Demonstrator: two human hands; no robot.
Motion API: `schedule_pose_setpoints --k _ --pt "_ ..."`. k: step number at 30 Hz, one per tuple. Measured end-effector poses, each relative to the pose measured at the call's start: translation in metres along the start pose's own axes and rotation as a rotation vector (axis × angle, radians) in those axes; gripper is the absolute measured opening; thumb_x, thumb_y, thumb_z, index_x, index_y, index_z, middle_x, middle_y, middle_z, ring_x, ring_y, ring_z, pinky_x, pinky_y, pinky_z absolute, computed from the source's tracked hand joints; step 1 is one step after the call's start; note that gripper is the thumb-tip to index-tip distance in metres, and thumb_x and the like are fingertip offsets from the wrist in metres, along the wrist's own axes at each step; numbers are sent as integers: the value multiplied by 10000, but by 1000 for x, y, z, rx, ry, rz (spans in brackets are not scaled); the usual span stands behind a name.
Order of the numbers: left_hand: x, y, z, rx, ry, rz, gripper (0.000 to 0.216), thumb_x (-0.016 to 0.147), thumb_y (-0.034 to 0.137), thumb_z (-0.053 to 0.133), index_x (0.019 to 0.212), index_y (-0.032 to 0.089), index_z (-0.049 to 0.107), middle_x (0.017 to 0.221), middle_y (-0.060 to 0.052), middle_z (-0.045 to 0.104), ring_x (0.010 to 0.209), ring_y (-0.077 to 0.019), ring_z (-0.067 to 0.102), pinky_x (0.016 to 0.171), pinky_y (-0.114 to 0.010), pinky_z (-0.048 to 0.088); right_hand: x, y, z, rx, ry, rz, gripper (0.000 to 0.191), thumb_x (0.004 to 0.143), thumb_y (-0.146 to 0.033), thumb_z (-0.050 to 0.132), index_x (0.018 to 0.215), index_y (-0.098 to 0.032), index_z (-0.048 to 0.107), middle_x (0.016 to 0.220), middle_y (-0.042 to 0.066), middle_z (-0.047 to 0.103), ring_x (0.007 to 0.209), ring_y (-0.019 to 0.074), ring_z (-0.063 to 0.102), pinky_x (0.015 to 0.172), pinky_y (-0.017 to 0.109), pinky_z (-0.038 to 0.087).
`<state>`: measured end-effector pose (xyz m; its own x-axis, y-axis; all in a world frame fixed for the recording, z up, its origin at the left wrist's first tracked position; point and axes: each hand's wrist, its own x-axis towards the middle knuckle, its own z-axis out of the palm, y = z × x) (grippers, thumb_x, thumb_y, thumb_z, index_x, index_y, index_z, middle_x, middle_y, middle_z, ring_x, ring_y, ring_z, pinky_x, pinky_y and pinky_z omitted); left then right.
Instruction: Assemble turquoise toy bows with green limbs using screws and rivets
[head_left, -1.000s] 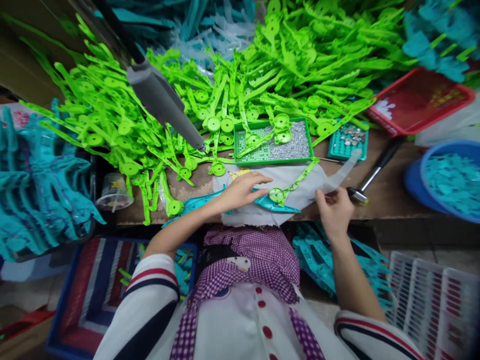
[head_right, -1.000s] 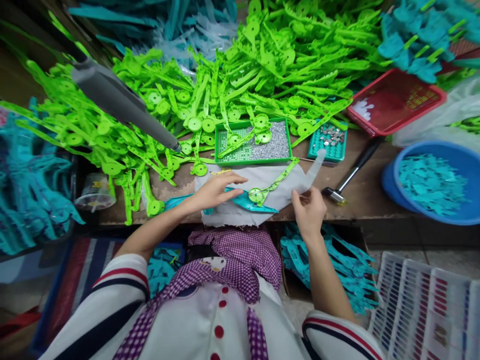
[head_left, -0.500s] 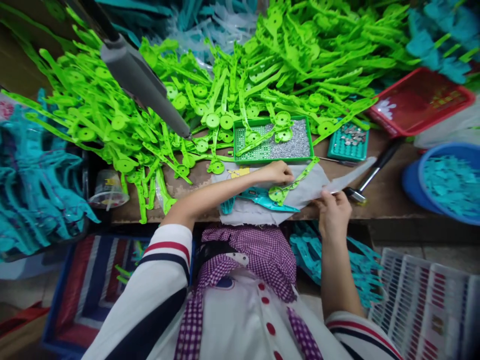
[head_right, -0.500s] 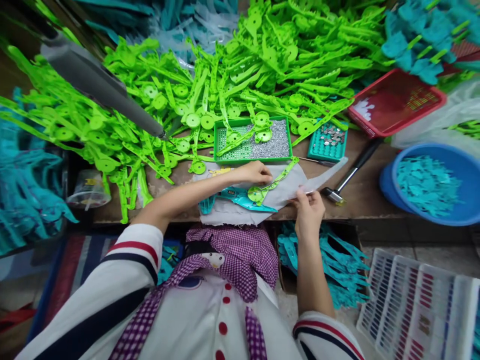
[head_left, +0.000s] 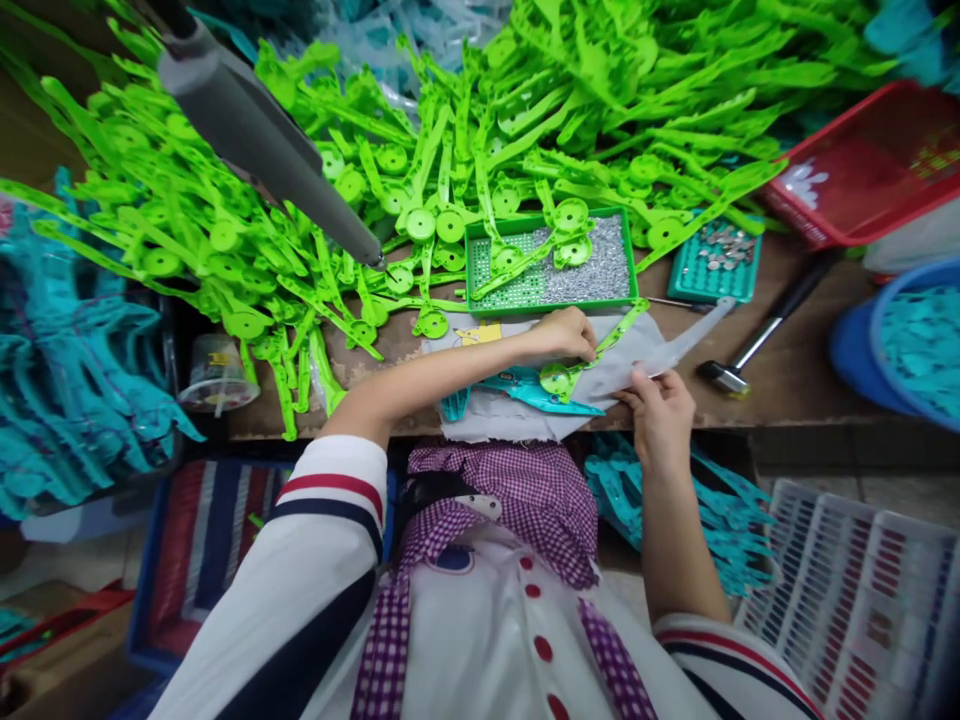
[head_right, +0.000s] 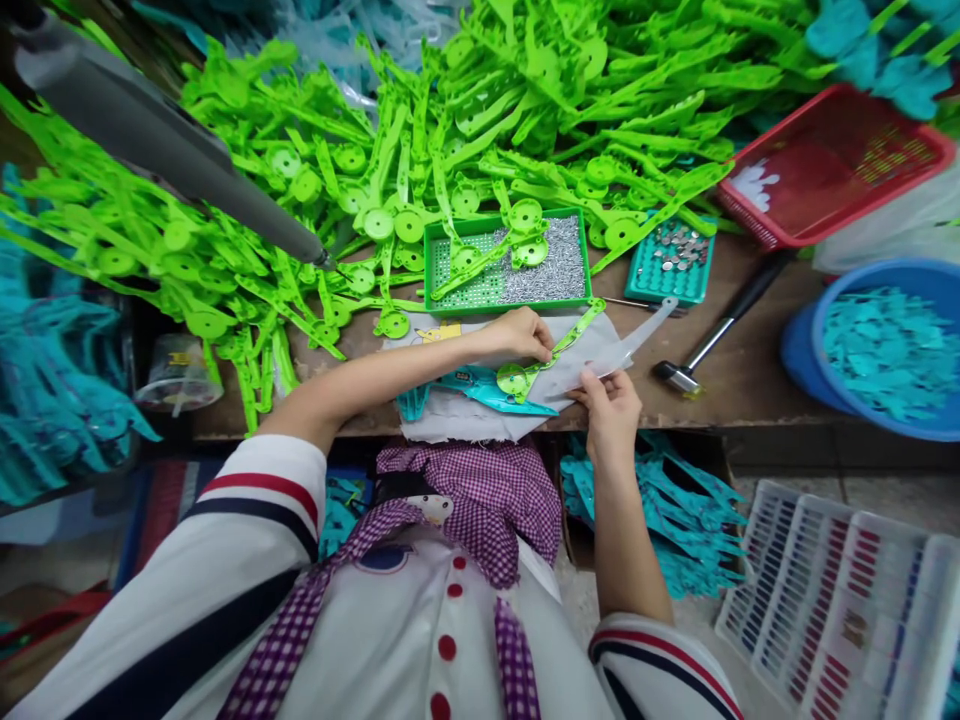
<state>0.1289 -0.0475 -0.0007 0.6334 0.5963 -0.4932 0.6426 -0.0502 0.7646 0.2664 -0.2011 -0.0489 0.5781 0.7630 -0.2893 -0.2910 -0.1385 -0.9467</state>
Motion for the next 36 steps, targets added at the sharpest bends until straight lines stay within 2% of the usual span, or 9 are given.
schedule_pose_setpoints --k 6,10,14,19,22,25,27,31,36 --pt "8 -1 1 11 -21 -27 140 694 157 794 830 125 785 718 -31 701 711 -154 638 771 -299 525 2 -3 9 -62 -122 23 564 586 -547 911 956 -206 656 821 -8 726 634 141 685 585 290 633" --pt "7 -17 -10 -132 -188 108 220 768 208 754 953 91 781 803 -72 731 704 -144 627 746 -302 523 3 -2 13 -59 -167 61 576 570 -561 913 920 -211 618 720 -46 679 543 122 641 530 278 618" --pt "-16 -36 -28 -145 -193 252 408 698 216 801 1085 95 761 996 -105 758 877 -175 668 842 -313 521 2 3 8 -59 -117 46 545 588 -529 902 918 -222 598 681 -72 631 514 109 609 503 266 599" --pt "-53 -49 -35 78 -188 269 564 644 220 817 1191 120 727 1087 -101 750 936 -213 674 855 -331 522 9 8 -12 -258 -146 44 557 648 -586 845 990 -219 602 627 -61 596 463 130 551 418 265 499" --pt "-63 -50 -28 192 -125 296 560 655 159 767 1213 140 715 1130 -93 733 945 -215 666 856 -326 509 6 -2 -18 -595 -93 -147 621 753 -606 766 1202 -206 613 815 15 670 536 153 561 490 321 513" --pt "-64 -52 -21 231 -72 306 510 685 127 715 1195 149 713 1127 -86 716 930 -203 657 846 -315 501 -11 -18 -7 -941 36 -472 590 872 -537 683 1347 -195 612 1151 144 648 809 230 650 747 422 572" --pt "-61 -53 -19 240 -62 308 468 704 127 705 1171 144 708 1101 -81 707 925 -200 651 839 -313 500 -25 -23 9 -1042 -63 -630 445 956 -480 590 1300 -208 666 1211 164 625 938 256 662 861 435 548" --pt "-60 -54 -21 255 -73 302 410 743 125 691 1153 141 689 1091 -66 699 932 -183 643 846 -303 505 -39 -15 40 -1167 -439 -872 300 1019 -385 516 1183 -254 730 1165 112 687 1043 255 641 889 412 468" --pt "-60 -51 -21 278 -84 274 413 741 93 680 1153 124 680 1130 -80 693 948 -182 646 854 -305 513 -33 -3 49 -1242 -487 -950 272 1030 -328 510 1151 -220 729 1127 90 722 1034 241 617 873 400 402"
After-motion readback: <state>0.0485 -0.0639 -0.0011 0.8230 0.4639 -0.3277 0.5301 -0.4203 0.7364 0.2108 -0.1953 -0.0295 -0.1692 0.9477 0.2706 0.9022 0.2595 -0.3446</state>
